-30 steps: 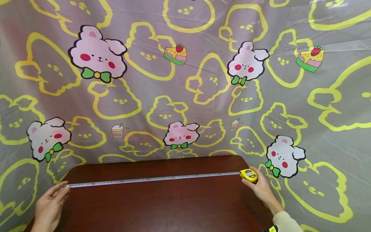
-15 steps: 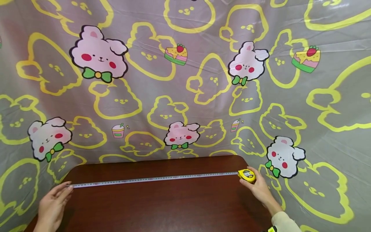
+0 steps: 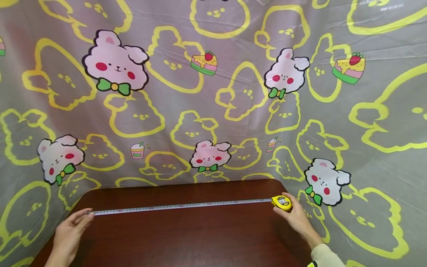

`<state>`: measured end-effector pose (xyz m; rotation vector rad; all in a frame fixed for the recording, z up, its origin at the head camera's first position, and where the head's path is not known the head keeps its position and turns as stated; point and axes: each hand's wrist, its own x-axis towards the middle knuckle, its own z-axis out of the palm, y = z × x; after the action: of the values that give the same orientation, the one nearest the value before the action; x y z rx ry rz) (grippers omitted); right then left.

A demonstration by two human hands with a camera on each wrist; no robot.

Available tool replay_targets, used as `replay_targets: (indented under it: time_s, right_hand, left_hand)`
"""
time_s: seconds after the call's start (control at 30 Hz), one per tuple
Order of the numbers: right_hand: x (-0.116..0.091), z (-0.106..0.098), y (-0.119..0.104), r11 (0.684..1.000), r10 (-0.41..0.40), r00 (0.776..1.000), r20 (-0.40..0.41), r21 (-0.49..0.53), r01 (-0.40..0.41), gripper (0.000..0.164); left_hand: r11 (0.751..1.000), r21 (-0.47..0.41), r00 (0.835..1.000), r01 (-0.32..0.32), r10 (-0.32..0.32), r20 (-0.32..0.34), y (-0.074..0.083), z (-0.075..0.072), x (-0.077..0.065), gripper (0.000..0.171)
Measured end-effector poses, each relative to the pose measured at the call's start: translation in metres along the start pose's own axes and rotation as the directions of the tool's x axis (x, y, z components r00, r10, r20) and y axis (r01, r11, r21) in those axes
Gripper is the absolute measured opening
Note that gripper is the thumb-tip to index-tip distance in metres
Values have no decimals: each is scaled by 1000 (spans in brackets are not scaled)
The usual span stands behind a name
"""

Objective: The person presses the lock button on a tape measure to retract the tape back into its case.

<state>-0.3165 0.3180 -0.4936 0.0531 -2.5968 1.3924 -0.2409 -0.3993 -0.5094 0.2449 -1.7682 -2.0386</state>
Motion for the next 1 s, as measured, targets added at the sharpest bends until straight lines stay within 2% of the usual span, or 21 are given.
replay_targets:
  time_s: [0.17, 0.4, 0.6, 0.8, 1.0]
  right_hand:
    - [-1, 2, -1, 1000, 2, 1000, 3, 10, -2, 80]
    - [0, 5, -2, 1000, 12, 1000, 6, 17, -12, 81]
    - [0, 7, -1, 1000, 6, 1000, 4, 27, -6, 81]
    - [1, 10, -1, 999, -17, 1000, -3, 34, 17, 79]
    - [2, 14, 0, 999, -21, 1000, -12, 26, 21, 79]
  left_hand:
    - [993, 117, 999, 33, -34, 3, 1, 4, 0, 10]
    - [980, 196, 999, 26, -32, 27, 2, 10, -1, 8]
    - [946, 320, 999, 42, -50, 16, 2, 13, 0, 7]
    - [934, 358, 1000, 3, -10, 18, 1, 17, 0, 13]
    - [905, 425, 999, -25, 13, 31, 1, 20, -2, 25]
